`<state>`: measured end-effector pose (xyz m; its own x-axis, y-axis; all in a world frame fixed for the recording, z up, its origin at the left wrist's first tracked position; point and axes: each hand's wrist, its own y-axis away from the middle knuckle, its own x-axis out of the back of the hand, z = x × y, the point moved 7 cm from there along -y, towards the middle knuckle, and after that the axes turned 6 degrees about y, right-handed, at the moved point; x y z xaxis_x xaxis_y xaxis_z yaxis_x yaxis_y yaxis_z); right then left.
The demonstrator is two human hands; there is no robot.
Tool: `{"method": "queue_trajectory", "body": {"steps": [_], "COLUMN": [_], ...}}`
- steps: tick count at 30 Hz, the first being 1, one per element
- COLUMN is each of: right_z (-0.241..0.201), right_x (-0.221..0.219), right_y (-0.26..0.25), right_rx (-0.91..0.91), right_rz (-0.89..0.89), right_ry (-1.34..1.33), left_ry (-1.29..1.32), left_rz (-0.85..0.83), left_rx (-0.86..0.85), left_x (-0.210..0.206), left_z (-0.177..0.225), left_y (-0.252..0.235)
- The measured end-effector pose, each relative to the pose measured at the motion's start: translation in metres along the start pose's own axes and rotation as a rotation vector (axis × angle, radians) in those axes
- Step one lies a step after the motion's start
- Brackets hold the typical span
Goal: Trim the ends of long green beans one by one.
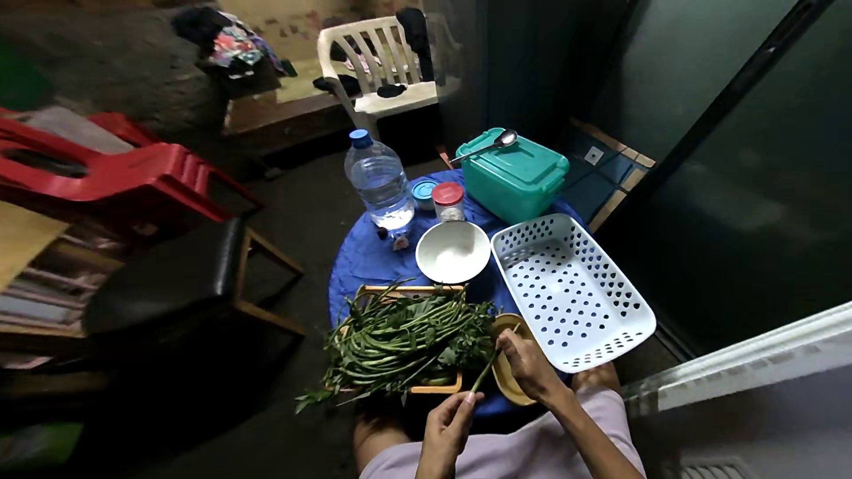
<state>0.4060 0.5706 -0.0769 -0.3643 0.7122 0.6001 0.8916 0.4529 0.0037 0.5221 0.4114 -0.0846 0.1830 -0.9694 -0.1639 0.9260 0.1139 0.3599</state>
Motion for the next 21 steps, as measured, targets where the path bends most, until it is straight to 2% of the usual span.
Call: {"method": "queue_trajectory", "body": {"steps": [4,7,11,15,18,21], "right_z": [0.004,0.013,0.031,0.048,0.051,0.045], "right_x": [0.003,0.007,0.02,0.04,0.049,0.039], "right_y": [0.0,0.0,0.006,0.015,0.024,0.031], "right_rx": [-0.048,-0.186,-0.338,-0.432,-0.426,-0.315], "right_rz": [0.023,0.011,0.103,0.209,0.285,0.197], "right_ry": [0.037,0.024,-0.089,-0.037,0.0,-0.088], "left_ry": [-0.055,-0.15,-0.28,-0.272,-0.279,-0.308], "left_rz": [-0.03,-0.042,-0.036,-0.052,-0.054,-0.076], "left_rx": [0.015,-0.006,-0.033,-0.028,-0.002,0.006], "left_x": [-0.005,-0.007,-0.014,-0.018,-0.02,-0.024], "left_z": [-0.002,-0.003,-0.003,-0.008,-0.011,-0.012], "left_y": [0.0,-0.002,-0.002,-0.004,-0.009,-0.016]}}
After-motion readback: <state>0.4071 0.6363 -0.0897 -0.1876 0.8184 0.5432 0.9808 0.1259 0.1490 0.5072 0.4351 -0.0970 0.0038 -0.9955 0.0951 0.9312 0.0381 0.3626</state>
